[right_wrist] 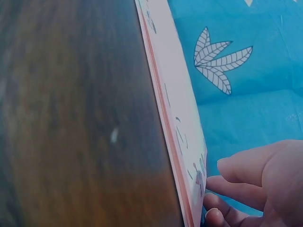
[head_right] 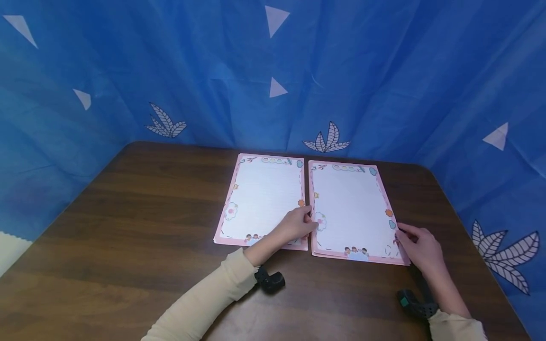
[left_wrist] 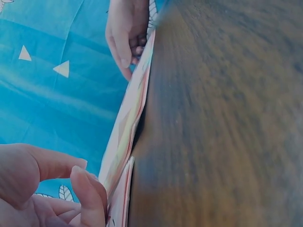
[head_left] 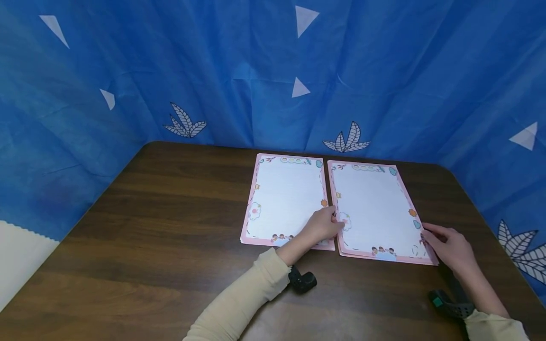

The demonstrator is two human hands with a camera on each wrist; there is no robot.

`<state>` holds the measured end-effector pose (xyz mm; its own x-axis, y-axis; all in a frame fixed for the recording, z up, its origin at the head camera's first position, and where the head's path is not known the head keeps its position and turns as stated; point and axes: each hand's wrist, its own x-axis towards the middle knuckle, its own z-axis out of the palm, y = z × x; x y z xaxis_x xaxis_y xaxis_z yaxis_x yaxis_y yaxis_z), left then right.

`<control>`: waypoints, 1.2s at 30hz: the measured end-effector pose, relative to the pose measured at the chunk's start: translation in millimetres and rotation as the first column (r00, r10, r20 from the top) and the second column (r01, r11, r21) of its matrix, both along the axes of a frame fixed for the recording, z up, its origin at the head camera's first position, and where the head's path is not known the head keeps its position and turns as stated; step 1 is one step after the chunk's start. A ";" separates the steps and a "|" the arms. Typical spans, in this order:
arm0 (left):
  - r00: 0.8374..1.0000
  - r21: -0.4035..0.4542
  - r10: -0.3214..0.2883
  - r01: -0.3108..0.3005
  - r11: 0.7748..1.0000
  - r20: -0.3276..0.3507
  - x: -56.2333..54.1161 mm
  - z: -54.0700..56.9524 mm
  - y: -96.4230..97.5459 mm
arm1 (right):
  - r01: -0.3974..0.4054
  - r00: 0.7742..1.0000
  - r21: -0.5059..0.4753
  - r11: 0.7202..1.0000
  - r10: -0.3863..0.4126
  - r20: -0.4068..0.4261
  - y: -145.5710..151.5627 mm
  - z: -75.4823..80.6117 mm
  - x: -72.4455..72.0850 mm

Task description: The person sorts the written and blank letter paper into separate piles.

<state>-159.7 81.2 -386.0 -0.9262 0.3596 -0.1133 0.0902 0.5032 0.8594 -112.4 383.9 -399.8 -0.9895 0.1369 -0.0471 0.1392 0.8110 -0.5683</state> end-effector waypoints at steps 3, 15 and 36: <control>1.000 0.011 -0.008 0.008 1.000 0.028 0.6 0.8 0.3 | 0.004 1.000 -0.015 1.000 -0.004 0.012 -0.8 -0.5 0.3; 0.998 0.060 -0.013 0.010 0.998 0.054 -1.1 -1.1 -1.4 | 0.007 0.999 -0.049 0.999 -0.006 0.031 -2.9 1.2 0.7; 0.990 0.168 0.007 -0.030 0.985 0.138 -2.9 -2.8 -2.8 | 0.036 0.996 -0.142 0.989 -0.025 0.081 -3.2 3.4 0.5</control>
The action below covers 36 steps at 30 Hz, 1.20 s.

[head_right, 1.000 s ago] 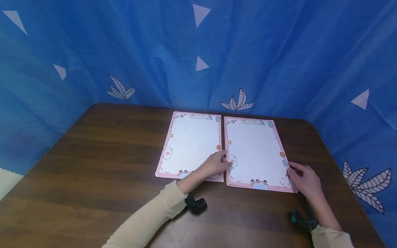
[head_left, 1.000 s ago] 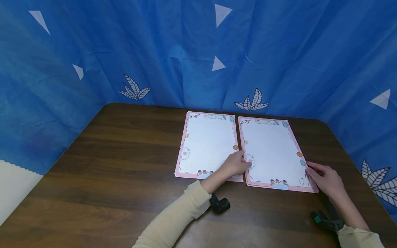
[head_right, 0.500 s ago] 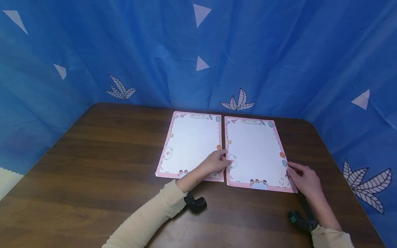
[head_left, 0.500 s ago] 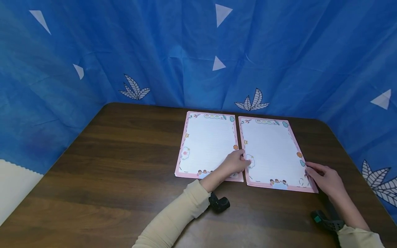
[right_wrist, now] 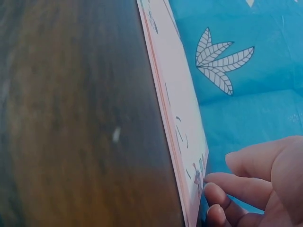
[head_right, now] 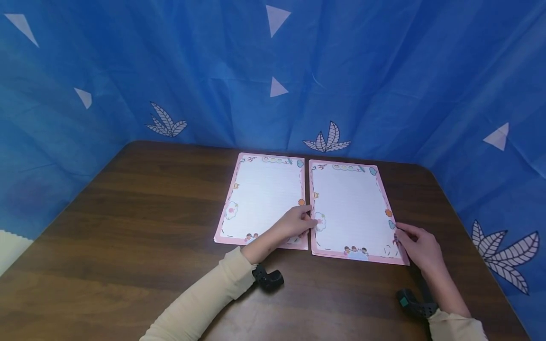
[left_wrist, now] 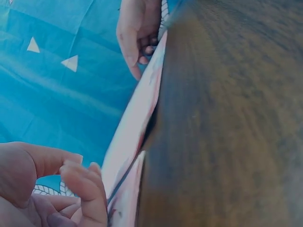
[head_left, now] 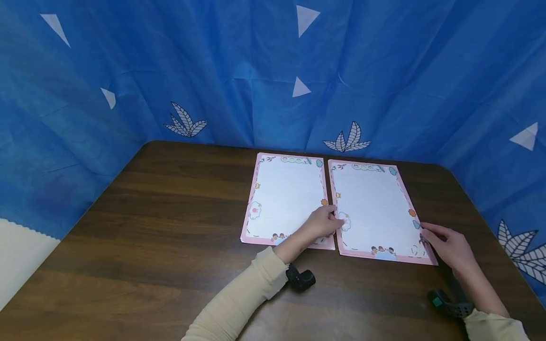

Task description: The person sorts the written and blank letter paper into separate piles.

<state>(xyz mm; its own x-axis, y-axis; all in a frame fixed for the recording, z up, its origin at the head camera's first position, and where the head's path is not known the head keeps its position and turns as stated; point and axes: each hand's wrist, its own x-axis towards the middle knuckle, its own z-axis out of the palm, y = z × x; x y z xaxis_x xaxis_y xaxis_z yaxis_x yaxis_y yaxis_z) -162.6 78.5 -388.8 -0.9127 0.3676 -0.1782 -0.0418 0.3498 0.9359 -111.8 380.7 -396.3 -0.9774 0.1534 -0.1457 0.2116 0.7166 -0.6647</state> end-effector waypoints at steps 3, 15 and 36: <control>1.000 0.016 -0.002 0.002 1.000 0.012 -0.7 2.9 -2.1 | -0.003 1.000 -0.009 1.000 0.003 -0.007 1.2 1.2 0.7; 1.000 0.083 0.007 -0.006 0.997 -0.006 0.9 27.6 -53.1 | -0.032 0.990 -0.005 0.999 0.031 -0.139 24.4 -22.8 -15.2; 0.970 0.025 0.234 -0.233 0.972 -0.071 0.2 27.0 -190.2 | -0.387 0.921 -0.236 0.892 0.361 -0.146 -149.1 42.2 -16.4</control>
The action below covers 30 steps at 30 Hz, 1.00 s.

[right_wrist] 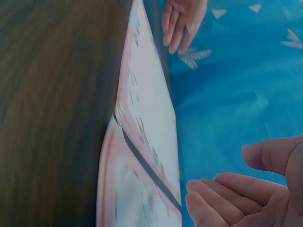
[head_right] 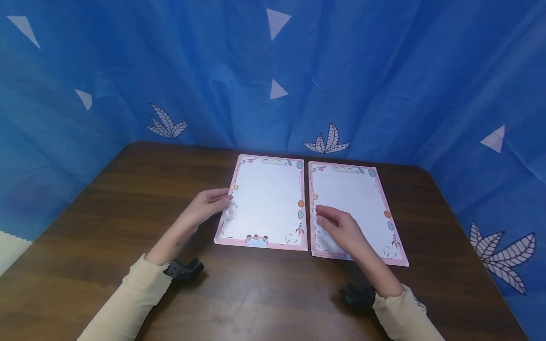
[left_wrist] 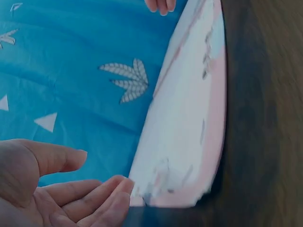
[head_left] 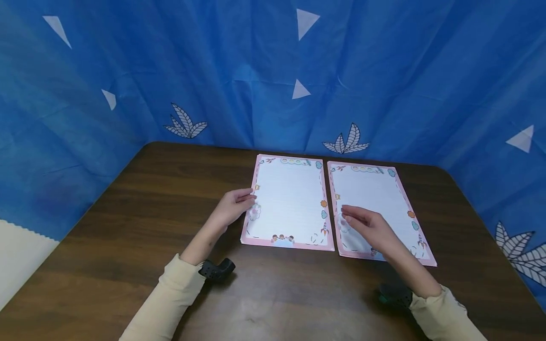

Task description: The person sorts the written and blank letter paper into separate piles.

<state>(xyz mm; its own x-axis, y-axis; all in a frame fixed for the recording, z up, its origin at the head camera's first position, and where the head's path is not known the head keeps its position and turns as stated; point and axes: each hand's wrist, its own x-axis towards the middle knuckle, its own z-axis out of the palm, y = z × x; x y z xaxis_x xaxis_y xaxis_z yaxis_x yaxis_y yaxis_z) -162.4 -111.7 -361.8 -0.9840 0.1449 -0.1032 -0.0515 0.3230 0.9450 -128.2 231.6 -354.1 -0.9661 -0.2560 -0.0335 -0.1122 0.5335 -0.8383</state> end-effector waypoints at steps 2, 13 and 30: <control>1.000 -0.002 0.006 -0.006 1.000 -0.002 0.1 -3.0 -5.0 | -0.020 1.000 -0.013 1.000 0.020 0.007 -9.1 -2.9 -1.5; 0.996 -0.040 0.045 -0.041 0.998 0.083 2.1 -7.2 -13.2 | -0.083 0.996 -0.008 0.997 0.083 0.041 -31.4 -15.4 -1.6; 0.985 0.061 -0.018 0.007 0.998 0.172 0.9 -7.9 -19.2 | -0.061 0.996 0.004 0.998 0.061 0.069 -35.9 -22.8 -1.2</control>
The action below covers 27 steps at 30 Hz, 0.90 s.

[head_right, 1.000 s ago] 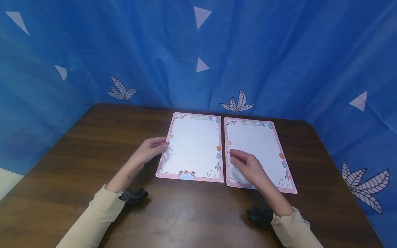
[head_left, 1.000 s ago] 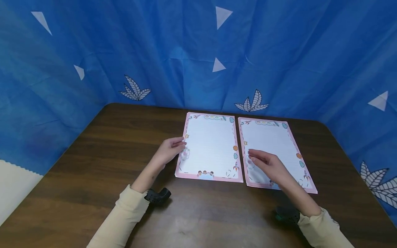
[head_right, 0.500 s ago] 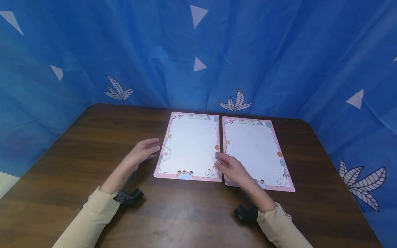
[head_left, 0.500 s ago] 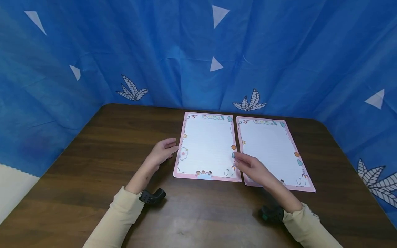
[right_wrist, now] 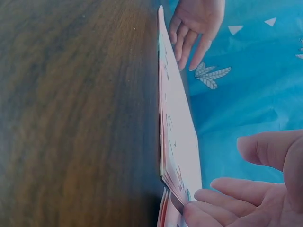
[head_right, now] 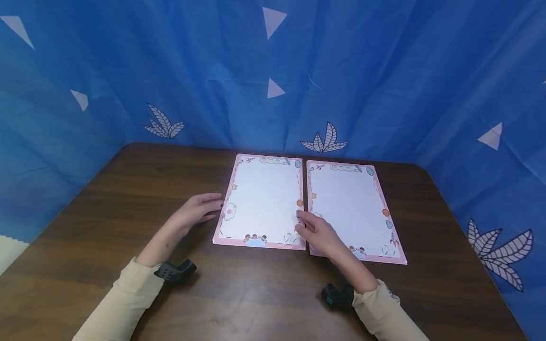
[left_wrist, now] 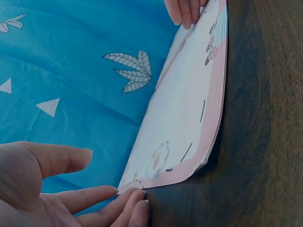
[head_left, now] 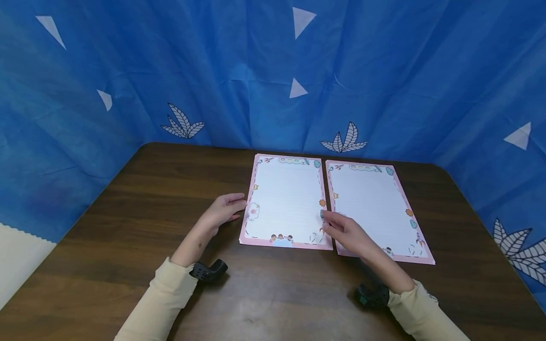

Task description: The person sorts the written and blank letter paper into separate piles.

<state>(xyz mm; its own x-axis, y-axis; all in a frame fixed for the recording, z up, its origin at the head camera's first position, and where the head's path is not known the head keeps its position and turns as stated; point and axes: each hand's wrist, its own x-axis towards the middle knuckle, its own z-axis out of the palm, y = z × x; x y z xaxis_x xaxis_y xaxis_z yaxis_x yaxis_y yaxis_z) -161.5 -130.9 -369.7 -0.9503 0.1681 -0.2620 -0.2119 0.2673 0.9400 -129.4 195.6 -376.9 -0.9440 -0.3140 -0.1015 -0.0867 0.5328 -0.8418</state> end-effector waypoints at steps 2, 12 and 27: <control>1.000 0.013 0.004 -0.004 1.000 0.007 -0.6 -0.6 -0.3 | -0.001 1.000 -0.006 1.000 0.001 0.003 0.0 -0.7 0.0; 0.998 0.044 0.044 -0.046 0.998 0.044 0.4 5.4 1.4 | -0.008 1.000 -0.034 0.999 0.008 0.016 -0.4 -1.9 -0.3; 1.000 0.021 0.007 -0.008 1.000 0.023 2.3 6.8 5.6 | 0.015 1.000 -0.013 1.000 -0.014 0.018 -0.7 -1.1 -1.0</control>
